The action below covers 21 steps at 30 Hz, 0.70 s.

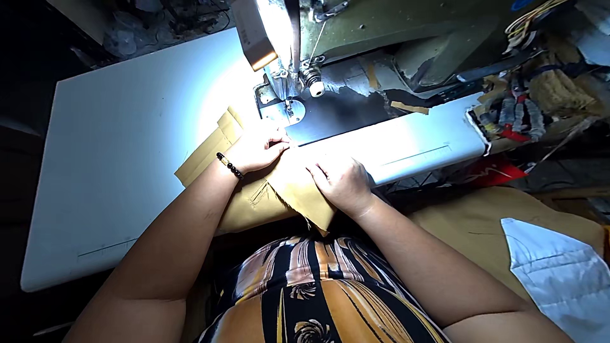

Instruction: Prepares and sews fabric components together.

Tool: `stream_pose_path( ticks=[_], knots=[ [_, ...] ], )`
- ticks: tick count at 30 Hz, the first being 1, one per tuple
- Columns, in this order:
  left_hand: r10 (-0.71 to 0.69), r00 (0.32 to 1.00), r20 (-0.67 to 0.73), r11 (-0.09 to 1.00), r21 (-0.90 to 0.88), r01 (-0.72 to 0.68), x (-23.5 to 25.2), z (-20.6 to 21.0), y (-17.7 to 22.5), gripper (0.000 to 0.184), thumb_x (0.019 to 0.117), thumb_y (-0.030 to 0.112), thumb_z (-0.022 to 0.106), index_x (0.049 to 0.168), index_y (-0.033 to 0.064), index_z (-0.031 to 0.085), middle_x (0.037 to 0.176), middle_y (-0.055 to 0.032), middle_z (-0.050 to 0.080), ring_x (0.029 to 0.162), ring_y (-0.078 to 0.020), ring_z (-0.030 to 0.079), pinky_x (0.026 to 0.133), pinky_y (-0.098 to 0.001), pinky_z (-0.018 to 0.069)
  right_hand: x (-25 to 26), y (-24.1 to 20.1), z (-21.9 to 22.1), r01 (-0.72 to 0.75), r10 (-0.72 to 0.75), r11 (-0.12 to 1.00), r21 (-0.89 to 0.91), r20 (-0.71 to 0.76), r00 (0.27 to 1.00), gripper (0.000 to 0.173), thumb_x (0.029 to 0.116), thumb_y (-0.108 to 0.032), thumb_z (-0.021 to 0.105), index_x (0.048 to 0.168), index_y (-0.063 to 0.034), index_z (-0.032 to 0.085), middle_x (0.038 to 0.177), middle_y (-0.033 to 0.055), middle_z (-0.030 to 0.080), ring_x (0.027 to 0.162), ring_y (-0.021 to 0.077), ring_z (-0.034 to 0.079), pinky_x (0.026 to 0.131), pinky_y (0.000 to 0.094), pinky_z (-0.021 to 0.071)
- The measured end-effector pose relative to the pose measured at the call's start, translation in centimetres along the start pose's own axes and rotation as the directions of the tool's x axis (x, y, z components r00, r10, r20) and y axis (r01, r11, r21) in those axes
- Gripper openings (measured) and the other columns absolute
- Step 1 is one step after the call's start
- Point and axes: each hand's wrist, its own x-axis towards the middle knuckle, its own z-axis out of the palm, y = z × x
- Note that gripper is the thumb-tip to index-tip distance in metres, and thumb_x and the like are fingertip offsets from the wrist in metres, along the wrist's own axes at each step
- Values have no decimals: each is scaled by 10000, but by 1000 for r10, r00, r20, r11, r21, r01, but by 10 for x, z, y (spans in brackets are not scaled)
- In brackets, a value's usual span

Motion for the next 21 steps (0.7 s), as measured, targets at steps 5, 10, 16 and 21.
stream_pose_path(
  ticks=[5,10,16,21],
  knots=[
    [-165,982,91,986,-6,166,18,-11,-2,187,875,213,739,783,58,690,906,-59,622,849,-125,582,759,-310,469,12,-2,-9,-198,190,980,13,223,956,315,981,-256,537,813,-51,708,935,137,706,1134,374,619,1038,607,405],
    [-364,904,222,930,141,340,39,-20,21,170,895,191,776,841,67,673,821,-62,600,781,-193,584,719,-419,464,20,-3,-8,-212,212,977,-30,269,939,307,971,-266,561,767,-64,669,906,121,679,1066,335,630,964,577,440],
    [-413,905,-105,790,453,413,-10,45,99,321,1046,218,512,1192,-1,696,1241,-201,638,1177,-380,614,939,-588,508,13,-10,-15,-138,151,988,-62,315,937,333,1010,-286,512,883,-69,731,943,135,695,1051,353,644,954,588,457],
    [-546,829,-122,758,351,550,-33,65,102,630,1020,429,354,1569,131,432,1665,-99,330,1547,-358,261,1071,-819,192,21,-3,-14,-62,39,995,76,274,961,230,902,-236,611,747,-78,675,714,84,620,762,283,647,726,538,493]
  ],
)
